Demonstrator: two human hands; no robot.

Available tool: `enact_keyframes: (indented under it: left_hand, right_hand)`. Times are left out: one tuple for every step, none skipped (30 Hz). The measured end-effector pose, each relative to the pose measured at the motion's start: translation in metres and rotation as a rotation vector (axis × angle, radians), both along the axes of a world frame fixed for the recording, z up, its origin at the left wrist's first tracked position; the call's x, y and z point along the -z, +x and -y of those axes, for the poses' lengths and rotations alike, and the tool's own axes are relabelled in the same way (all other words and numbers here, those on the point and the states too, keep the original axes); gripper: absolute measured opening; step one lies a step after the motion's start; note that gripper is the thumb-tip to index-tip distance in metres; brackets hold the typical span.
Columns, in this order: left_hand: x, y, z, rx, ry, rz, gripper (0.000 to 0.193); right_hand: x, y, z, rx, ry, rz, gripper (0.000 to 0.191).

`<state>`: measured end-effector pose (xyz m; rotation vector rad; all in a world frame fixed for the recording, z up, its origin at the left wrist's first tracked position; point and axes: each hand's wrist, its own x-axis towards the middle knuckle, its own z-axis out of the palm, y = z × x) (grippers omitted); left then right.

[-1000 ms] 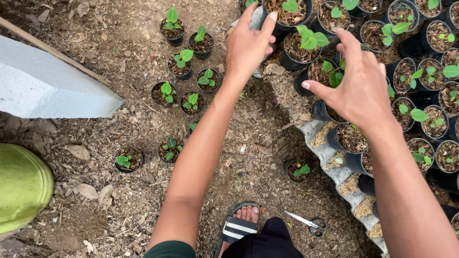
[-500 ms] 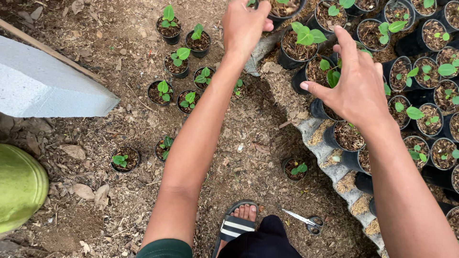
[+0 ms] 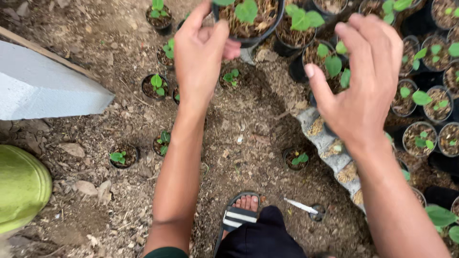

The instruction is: The person trims small seedlings in black nursery bags using scissors. They pick up each seedling, snip off a leaf or stem, and place the seedling back in its original position on a raised platform. The person repeats this process for multiple seedlings throughout the clip.

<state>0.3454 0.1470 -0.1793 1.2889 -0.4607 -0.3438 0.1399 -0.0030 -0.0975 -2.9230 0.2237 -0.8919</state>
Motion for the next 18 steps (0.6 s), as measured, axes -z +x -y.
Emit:
enact_keyframes:
  left_hand:
    - [-0.001, -0.017, -0.015, 0.016, 0.065, -0.028, 0.050]
    - [-0.003, -0.032, -0.031, 0.030, 0.126, -0.046, 0.050]
    - [-0.005, -0.045, -0.044, 0.046, 0.183, -0.059, 0.050]
    - [-0.005, -0.057, -0.055, 0.053, 0.208, -0.120, 0.050]
    - [-0.002, -0.069, -0.065, 0.063, 0.237, -0.187, 0.050]
    - [0.003, -0.081, -0.075, 0.060, 0.289, -0.222, 0.051]
    - [0.012, -0.094, -0.085, 0.061, 0.342, -0.259, 0.051]
    - [0.022, -0.107, -0.093, 0.060, 0.402, -0.293, 0.049]
    - [0.034, -0.118, -0.099, 0.060, 0.458, -0.322, 0.047]
    - [0.047, -0.130, -0.104, 0.064, 0.490, -0.336, 0.048]
    - [0.060, -0.141, -0.108, 0.065, 0.520, -0.347, 0.048]
    - [0.074, -0.152, -0.112, 0.064, 0.550, -0.359, 0.049]
    - [0.088, -0.164, -0.116, 0.088, 0.564, -0.389, 0.049]
    - [0.102, -0.176, -0.119, 0.113, 0.578, -0.421, 0.048]
    - [0.117, -0.188, -0.121, 0.137, 0.592, -0.456, 0.048]
    - [0.132, -0.199, -0.123, 0.136, 0.562, -0.480, 0.046]
    - [0.146, -0.210, -0.124, 0.138, 0.535, -0.503, 0.044]
    - [0.158, -0.219, -0.124, 0.145, 0.506, -0.526, 0.043]
  right_hand:
    - [0.005, -0.006, -0.011, 0.014, 0.079, 0.011, 0.034]
    - [0.011, -0.011, -0.020, 0.026, 0.154, 0.032, 0.020]
    - [0.020, -0.017, -0.032, -0.011, 0.175, 0.078, 0.014]
    - [0.030, -0.027, -0.043, -0.046, 0.194, 0.122, 0.009]
    - [0.042, -0.040, -0.054, -0.060, 0.272, 0.129, 0.005]
    - [0.060, -0.053, -0.066, -0.072, 0.353, 0.133, 0.004]
    - [0.081, -0.065, -0.077, -0.076, 0.401, 0.142, 0.005]
    - [0.105, -0.079, -0.088, -0.076, 0.448, 0.149, 0.007]
    - [0.128, -0.096, -0.102, -0.029, 0.504, 0.115, 0.006]
    - [0.152, -0.111, -0.116, 0.009, 0.558, 0.087, 0.005]
    - [0.177, -0.124, -0.128, 0.037, 0.598, 0.008, 0.004]
    - [0.198, -0.140, -0.137, 0.063, 0.638, -0.071, 0.003]
    - [0.214, -0.160, -0.146, 0.107, 0.657, -0.136, 0.002]
    - [0.227, -0.181, -0.155, 0.151, 0.676, -0.204, 0.004]
    - [0.238, -0.200, -0.159, 0.195, 0.695, -0.275, 0.006]
    - [0.247, -0.218, -0.160, 0.239, 0.691, -0.313, 0.007]
    - [0.253, -0.236, -0.161, 0.288, 0.689, -0.349, 0.008]
    - [0.256, -0.252, -0.161, 0.340, 0.684, -0.386, 0.009]
